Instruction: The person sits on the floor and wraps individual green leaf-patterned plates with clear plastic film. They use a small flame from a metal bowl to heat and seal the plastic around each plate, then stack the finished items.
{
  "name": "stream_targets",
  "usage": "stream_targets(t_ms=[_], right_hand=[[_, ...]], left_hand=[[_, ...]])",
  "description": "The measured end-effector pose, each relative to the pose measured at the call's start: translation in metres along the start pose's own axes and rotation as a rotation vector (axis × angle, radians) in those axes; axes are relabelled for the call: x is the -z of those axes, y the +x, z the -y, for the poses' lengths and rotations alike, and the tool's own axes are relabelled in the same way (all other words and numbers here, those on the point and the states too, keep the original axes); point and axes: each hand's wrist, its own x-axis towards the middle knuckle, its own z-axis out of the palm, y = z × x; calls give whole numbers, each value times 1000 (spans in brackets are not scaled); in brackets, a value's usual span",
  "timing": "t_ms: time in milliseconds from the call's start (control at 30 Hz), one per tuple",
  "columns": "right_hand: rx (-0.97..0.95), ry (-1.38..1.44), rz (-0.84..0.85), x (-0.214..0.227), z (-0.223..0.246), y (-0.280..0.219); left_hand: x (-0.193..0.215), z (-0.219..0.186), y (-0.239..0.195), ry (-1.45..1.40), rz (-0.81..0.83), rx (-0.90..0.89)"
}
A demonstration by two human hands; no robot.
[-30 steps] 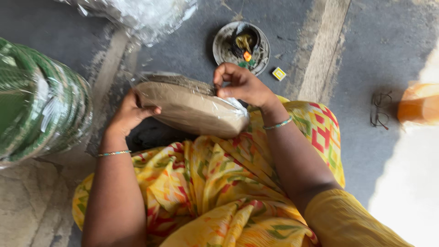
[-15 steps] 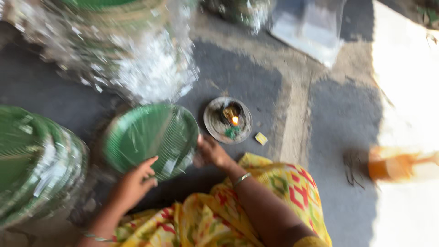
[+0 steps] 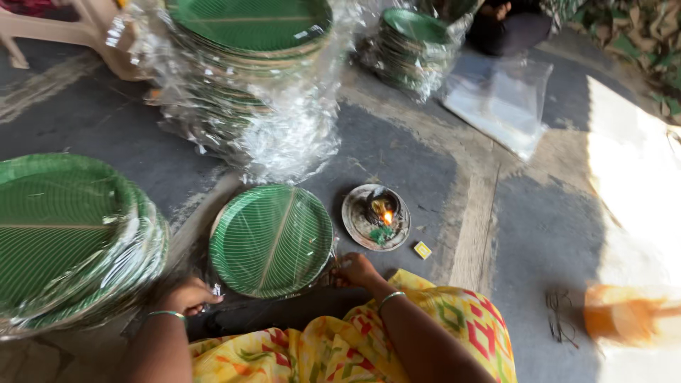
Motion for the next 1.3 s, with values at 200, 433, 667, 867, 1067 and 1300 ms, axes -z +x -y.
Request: stream_targets(t_ms=[200, 433, 667, 867, 1067, 1300], right_hand=[[181, -624, -147, -4, -3, -20], [22, -1159, -184, 3, 107, -125], [684, -558, -117, 170, 224, -328], [842, 244, -189, 114, 208, -188], [711, 331, -204, 90, 146, -176], [990, 132, -581, 63, 143, -136]], left_hand=[[-33, -30, 2, 176, -190, -171], [-42, -129, -177, 812, -666, -189], [5, -178, -376, 653, -904, -1305], [-7, -263, -319, -408, -706, -1157], [-18, -204, -247, 428, -1376, -1253], [-39, -200, -120, 286, -863, -425]])
